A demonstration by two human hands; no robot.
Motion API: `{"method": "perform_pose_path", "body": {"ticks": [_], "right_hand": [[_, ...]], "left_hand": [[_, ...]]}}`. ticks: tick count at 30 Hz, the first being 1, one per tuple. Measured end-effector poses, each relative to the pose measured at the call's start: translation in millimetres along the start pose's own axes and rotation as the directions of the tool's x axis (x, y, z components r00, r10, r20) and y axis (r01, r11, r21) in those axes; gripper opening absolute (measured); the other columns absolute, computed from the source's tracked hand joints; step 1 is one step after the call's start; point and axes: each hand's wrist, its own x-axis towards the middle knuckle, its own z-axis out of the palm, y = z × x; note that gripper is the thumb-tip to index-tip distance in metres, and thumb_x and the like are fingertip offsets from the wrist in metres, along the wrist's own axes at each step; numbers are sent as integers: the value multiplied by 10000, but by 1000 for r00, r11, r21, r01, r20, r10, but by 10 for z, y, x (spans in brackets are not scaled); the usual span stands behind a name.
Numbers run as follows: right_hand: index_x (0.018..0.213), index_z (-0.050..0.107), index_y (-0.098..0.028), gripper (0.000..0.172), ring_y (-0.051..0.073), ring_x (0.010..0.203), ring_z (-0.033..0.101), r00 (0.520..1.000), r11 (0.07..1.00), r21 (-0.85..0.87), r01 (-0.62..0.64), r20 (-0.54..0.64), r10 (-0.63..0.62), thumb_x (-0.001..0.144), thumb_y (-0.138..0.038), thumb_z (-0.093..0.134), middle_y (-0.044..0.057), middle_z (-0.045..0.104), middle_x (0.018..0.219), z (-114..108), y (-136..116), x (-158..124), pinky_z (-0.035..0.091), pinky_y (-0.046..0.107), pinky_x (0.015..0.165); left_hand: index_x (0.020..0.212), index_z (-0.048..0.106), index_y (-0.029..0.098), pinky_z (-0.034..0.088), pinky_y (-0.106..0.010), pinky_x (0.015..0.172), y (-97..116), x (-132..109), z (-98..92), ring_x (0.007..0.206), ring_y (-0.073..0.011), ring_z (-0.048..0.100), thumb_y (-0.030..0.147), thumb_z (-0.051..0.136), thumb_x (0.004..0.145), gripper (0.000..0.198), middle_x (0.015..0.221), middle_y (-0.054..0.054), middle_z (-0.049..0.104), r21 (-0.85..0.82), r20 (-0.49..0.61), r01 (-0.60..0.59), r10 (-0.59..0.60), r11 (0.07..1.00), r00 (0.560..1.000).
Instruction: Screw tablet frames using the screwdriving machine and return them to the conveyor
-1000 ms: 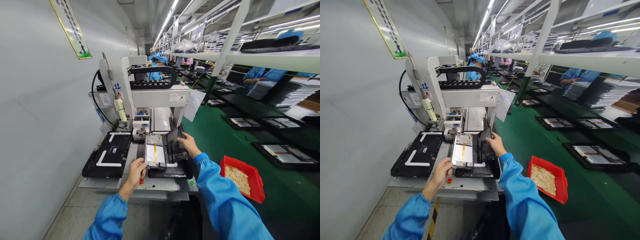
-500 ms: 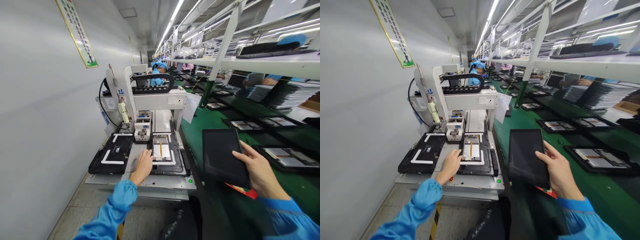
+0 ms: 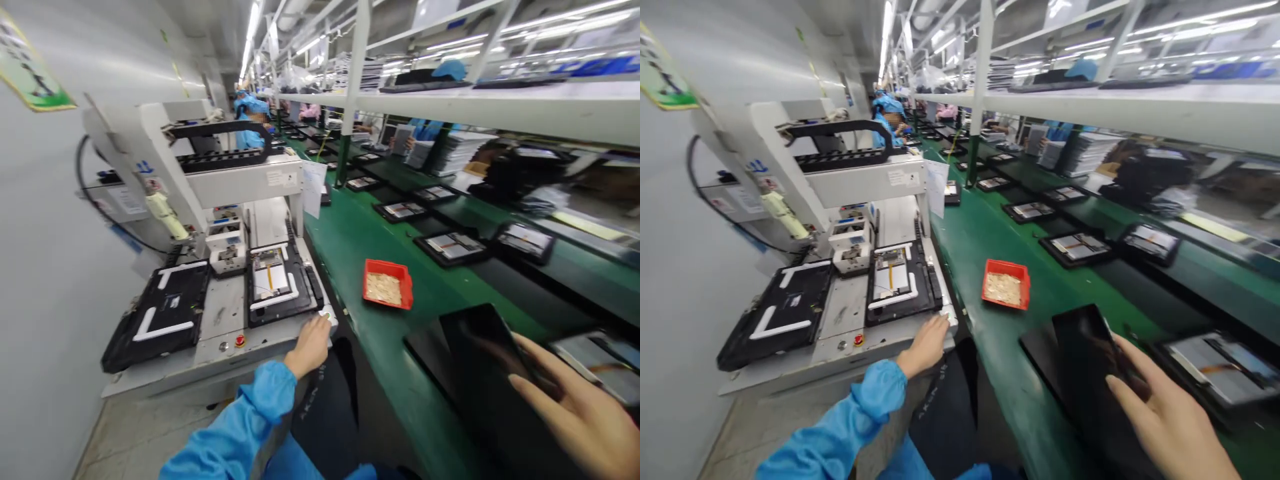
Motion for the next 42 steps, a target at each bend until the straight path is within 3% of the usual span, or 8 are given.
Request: {"method": "perform_pose_path", "body": {"ticks": [5, 8, 10, 13, 16, 25, 35, 42], "right_hand": [[1443, 469, -198, 639, 352, 1119, 640, 986, 942, -337, 1, 160, 56, 807, -244, 436, 154, 634, 1291, -187, 40, -570, 512, 526, 917], [1502, 362, -154, 651, 316, 1094, 646, 955, 893, -446, -59, 234, 180, 851, -160, 357, 174, 608, 1299, -34, -195, -684, 501, 463, 907], [1523, 315, -150, 645, 317, 1090, 640, 944, 881, -470, -57, 262, 201, 890, -220, 413, 183, 590, 1310, 90, -296, -663, 492, 440, 897], [1502, 344, -197, 602, 270, 1061, 648, 946, 889, -459, -2, 286, 150, 935, -340, 486, 135, 627, 1264, 135, -165, -501, 485, 369, 881], [1395, 479, -221, 426, 226, 1119, 613, 974, 803, -596, -1, 181, 135, 982, -318, 441, 101, 636, 1258, -130, 378, -190, 453, 321, 934], [1291, 573, -121, 389, 278, 1132, 588, 963, 646, -762, -39, 144, 228, 919, -236, 576, 188, 609, 1259, -1080, 2030, 122, 445, 374, 956], [1417, 473, -115, 484, 286, 1236, 524, 983, 559, -823, -103, 2, 184, 967, -74, 301, 224, 498, 1420, -1351, 2198, 283, 406, 423, 1006], [1277, 586, -174, 355, 238, 1015, 663, 959, 547, -788, -282, -224, 171, 1022, -225, 344, 143, 660, 1228, -2035, 1969, 456, 493, 328, 832]], "left_hand": [[1190, 595, 74, 389, -571, 1011, 111, 108, 34, 1213, -374, 515, -3, 421, 803, 431, 1267, -252, 593, 7, 15, -20, 20, 1000, 1000], [1169, 618, 136, 368, -540, 1064, 510, -53, 114, 1224, -347, 514, 150, 469, 889, 317, 1238, -191, 608, -401, -113, -46, 1, 915, 994], [1150, 645, 162, 426, -501, 1025, 930, -269, 188, 1138, -328, 586, 350, 544, 921, 313, 1205, -173, 638, -800, 66, 2, 84, 601, 994], [1253, 626, 185, 487, -518, 957, 1548, -568, 344, 1106, -343, 632, 545, 658, 840, 549, 1257, -186, 641, -878, 440, 478, 383, -5, 812], [1187, 663, 181, 505, -508, 940, 1858, -658, 512, 1120, -348, 627, 455, 831, 701, 583, 1218, -182, 671, -780, 525, 588, 288, -214, 801], [1154, 683, 155, 582, -410, 642, 1714, -343, 455, 822, -306, 690, 328, 887, 575, 637, 1009, -155, 729, -848, 491, 486, 32, -212, 871], [1110, 686, 138, 576, -367, 626, 2449, 299, 313, 793, -253, 679, 276, 823, 663, 487, 1008, -145, 735, -878, 444, 473, 242, -73, 863], [1051, 666, 122, 578, -338, 643, 3346, 957, 686, 754, -206, 669, 208, 741, 704, 365, 926, -121, 731, -831, 478, 557, 525, 9, 704]]}}
